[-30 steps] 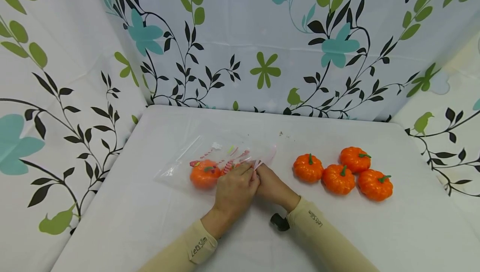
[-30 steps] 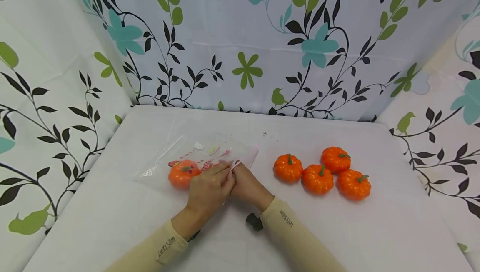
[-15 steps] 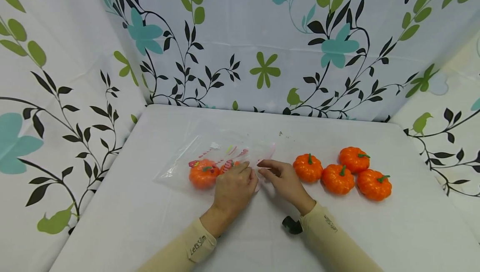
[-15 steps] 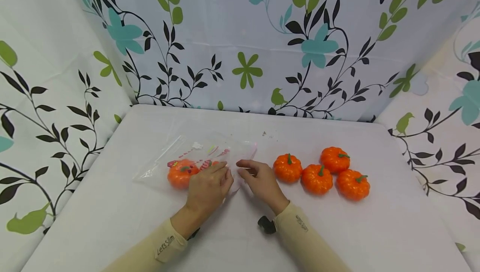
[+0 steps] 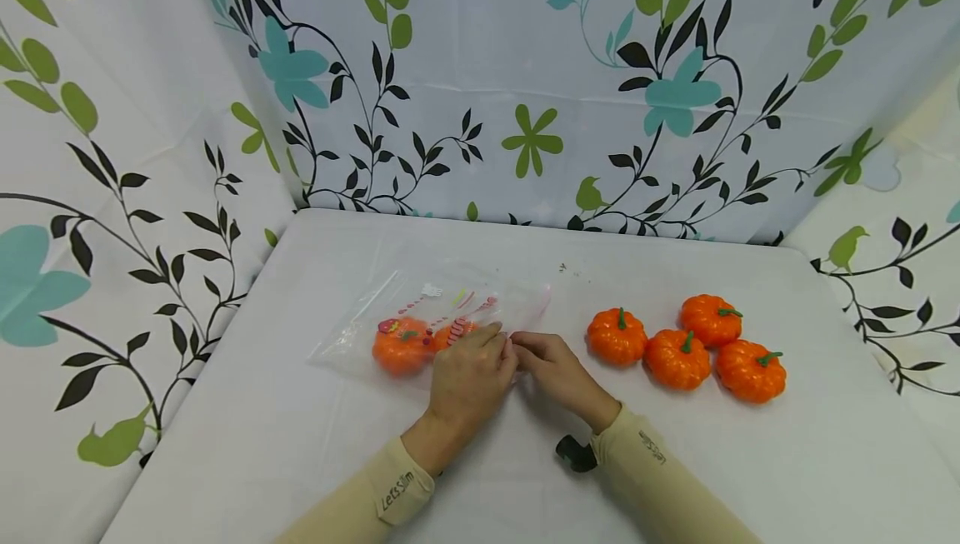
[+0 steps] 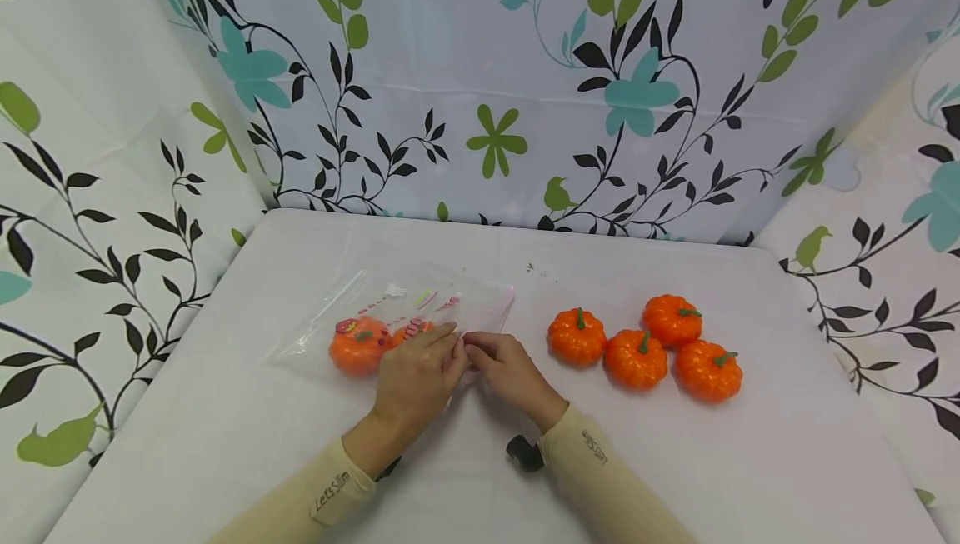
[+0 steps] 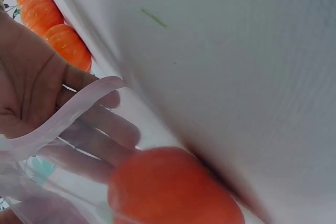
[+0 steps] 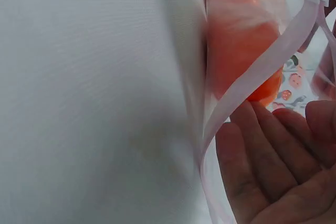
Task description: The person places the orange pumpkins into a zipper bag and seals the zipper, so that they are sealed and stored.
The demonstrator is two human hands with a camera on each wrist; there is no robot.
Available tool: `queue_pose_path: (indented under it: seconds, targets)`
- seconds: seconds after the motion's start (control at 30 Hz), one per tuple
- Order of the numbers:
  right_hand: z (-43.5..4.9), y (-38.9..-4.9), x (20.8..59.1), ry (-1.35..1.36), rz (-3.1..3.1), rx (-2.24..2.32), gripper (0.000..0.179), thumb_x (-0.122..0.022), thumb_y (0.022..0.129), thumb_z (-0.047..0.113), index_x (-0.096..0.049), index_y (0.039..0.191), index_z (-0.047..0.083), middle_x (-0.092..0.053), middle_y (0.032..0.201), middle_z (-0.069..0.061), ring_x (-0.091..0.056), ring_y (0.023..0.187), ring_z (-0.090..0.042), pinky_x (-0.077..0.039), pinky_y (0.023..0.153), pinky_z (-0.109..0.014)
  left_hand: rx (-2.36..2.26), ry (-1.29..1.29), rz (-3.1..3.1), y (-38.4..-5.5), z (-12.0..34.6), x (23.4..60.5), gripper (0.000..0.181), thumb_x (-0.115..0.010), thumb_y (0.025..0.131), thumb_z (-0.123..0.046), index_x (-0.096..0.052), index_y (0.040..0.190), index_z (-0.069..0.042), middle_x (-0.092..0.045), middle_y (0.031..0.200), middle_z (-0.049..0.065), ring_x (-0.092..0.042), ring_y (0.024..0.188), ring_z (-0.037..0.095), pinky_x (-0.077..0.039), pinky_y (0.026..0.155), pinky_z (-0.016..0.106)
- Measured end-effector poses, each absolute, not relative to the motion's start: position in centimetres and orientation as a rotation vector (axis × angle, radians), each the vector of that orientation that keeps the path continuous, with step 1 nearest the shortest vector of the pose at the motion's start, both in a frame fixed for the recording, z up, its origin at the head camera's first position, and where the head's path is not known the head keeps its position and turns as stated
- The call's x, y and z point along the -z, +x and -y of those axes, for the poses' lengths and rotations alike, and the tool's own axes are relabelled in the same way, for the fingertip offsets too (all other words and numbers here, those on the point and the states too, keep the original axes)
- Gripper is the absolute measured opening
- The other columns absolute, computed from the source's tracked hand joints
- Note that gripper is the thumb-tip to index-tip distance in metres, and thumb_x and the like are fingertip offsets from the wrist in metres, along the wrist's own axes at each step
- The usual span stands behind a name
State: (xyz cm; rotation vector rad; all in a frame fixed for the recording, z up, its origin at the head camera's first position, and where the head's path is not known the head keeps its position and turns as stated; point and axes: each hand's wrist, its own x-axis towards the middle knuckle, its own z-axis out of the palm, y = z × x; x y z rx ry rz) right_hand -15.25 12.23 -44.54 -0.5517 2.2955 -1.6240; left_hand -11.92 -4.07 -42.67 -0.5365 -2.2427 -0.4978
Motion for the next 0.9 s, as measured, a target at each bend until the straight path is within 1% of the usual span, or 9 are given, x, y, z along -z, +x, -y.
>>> queue_pose_path:
  seconds: [0.1, 0.2, 0.27, 0.33, 0.4, 0.5, 0.63, 0.73, 0.9]
  targets:
    - [-12.0, -15.5, 44.8, -0.618, -2.244, 1.632, 0.027, -0.048, 0.105, 0.008, -0.069, 0.115, -0.005, -0.070, 0.109, -0.009, -0.062, 0.096, -0.020, -0.052, 0.086, -0.030, 0.510, -0.540, 2.238, -11.9, 4.1, 42.7, 0.004, -0.077, 0.080, -0.010, -0.077, 0.080, -0.006, -0.076, 0.095, 0.008, -0.074, 0.077, 0.023, -0.061, 0.061, 0.036]
    - [-11.8, -15.8, 45.0, -0.644, -2.208, 1.632, 0.025, -0.046, 0.104, 0.006, -0.068, 0.105, -0.005, -0.066, 0.096, -0.006, -0.056, 0.088, -0.019, -0.047, 0.078, -0.028, 0.518, -0.545, 2.247, -11.9, 4.1, 42.7, 0.005, -0.077, 0.081, -0.010, -0.078, 0.082, -0.005, -0.076, 0.096, 0.008, -0.074, 0.079, 0.022, -0.061, 0.062, 0.037]
    - [-11.6, -15.8, 45.1, -0.650, -2.186, 1.632, 0.025, -0.045, 0.103, 0.005, -0.067, 0.105, -0.007, -0.063, 0.093, -0.004, -0.055, 0.087, -0.018, -0.046, 0.078, -0.027, 0.528, -0.551, 2.257, -11.8, 4.1, 42.6, 0.006, -0.077, 0.081, -0.010, -0.079, 0.084, -0.005, -0.076, 0.097, 0.008, -0.075, 0.080, 0.022, -0.061, 0.063, 0.037]
    - [-11.5, -15.8, 45.1, -0.669, -2.167, 1.629, 0.025, -0.045, 0.101, 0.003, -0.066, 0.106, -0.009, -0.062, 0.092, -0.004, -0.054, 0.087, -0.018, -0.045, 0.079, -0.027, 0.536, -0.553, 2.268, -11.8, 4.1, 42.6, 0.007, -0.077, 0.082, -0.011, -0.079, 0.084, -0.005, -0.076, 0.098, 0.008, -0.075, 0.080, 0.022, -0.061, 0.064, 0.037]
    - [-11.4, -15.7, 45.1, -0.693, -2.153, 1.624, 0.027, -0.044, 0.100, 0.001, -0.066, 0.110, -0.011, -0.064, 0.097, -0.006, -0.055, 0.091, -0.018, -0.046, 0.083, -0.026, 0.551, -0.557, 2.277, -11.7, 4.1, 42.5, 0.006, -0.077, 0.082, -0.011, -0.079, 0.083, -0.005, -0.076, 0.098, 0.008, -0.075, 0.080, 0.023, -0.061, 0.064, 0.037]
    - [-11.5, -15.4, 45.0, -0.722, -2.161, 1.608, 0.030, -0.044, 0.101, 0.002, -0.066, 0.118, -0.010, -0.068, 0.111, -0.010, -0.058, 0.102, -0.020, -0.048, 0.094, -0.029, 0.561, -0.555, 2.285, -11.7, 4.1, 42.5, 0.007, -0.077, 0.083, -0.011, -0.079, 0.083, -0.004, -0.076, 0.099, 0.009, -0.075, 0.080, 0.023, -0.061, 0.066, 0.037]
    - [-12.3, -14.8, 44.5, -0.680, -2.260, 1.558, 0.034, -0.051, 0.106, 0.016, -0.064, 0.132, -0.001, -0.066, 0.130, -0.008, -0.060, 0.119, -0.020, -0.046, 0.106, -0.039, 0.541, -0.550, 2.289, -11.8, 4.1, 42.5, 0.007, -0.078, 0.083, -0.011, -0.080, 0.085, -0.005, -0.076, 0.099, 0.008, -0.075, 0.080, 0.023, -0.061, 0.064, 0.037]
    - [-13.4, -14.2, 43.8, -0.636, -2.431, 1.484, 0.040, -0.061, 0.102, 0.026, -0.063, 0.137, 0.006, -0.066, 0.132, -0.002, -0.061, 0.123, -0.020, -0.047, 0.105, -0.046, 0.520, -0.538, 2.285, -11.9, 4.1, 42.5, 0.008, -0.078, 0.082, -0.012, -0.080, 0.086, -0.005, -0.077, 0.098, 0.008, -0.075, 0.080, 0.021, -0.061, 0.061, 0.035]
    - [-15.9, -13.3, 42.0, -0.672, -2.800, 1.365, 0.048, -0.073, 0.095, 0.028, -0.062, 0.140, 0.014, -0.067, 0.130, 0.003, -0.061, 0.123, -0.022, -0.049, 0.101, -0.050, 0.541, -0.507, 2.274, -12.3, 4.2, 42.3, 0.007, -0.078, 0.080, -0.011, -0.080, 0.083, -0.005, -0.077, 0.096, 0.006, -0.075, 0.080, 0.021, -0.060, 0.059, 0.034]
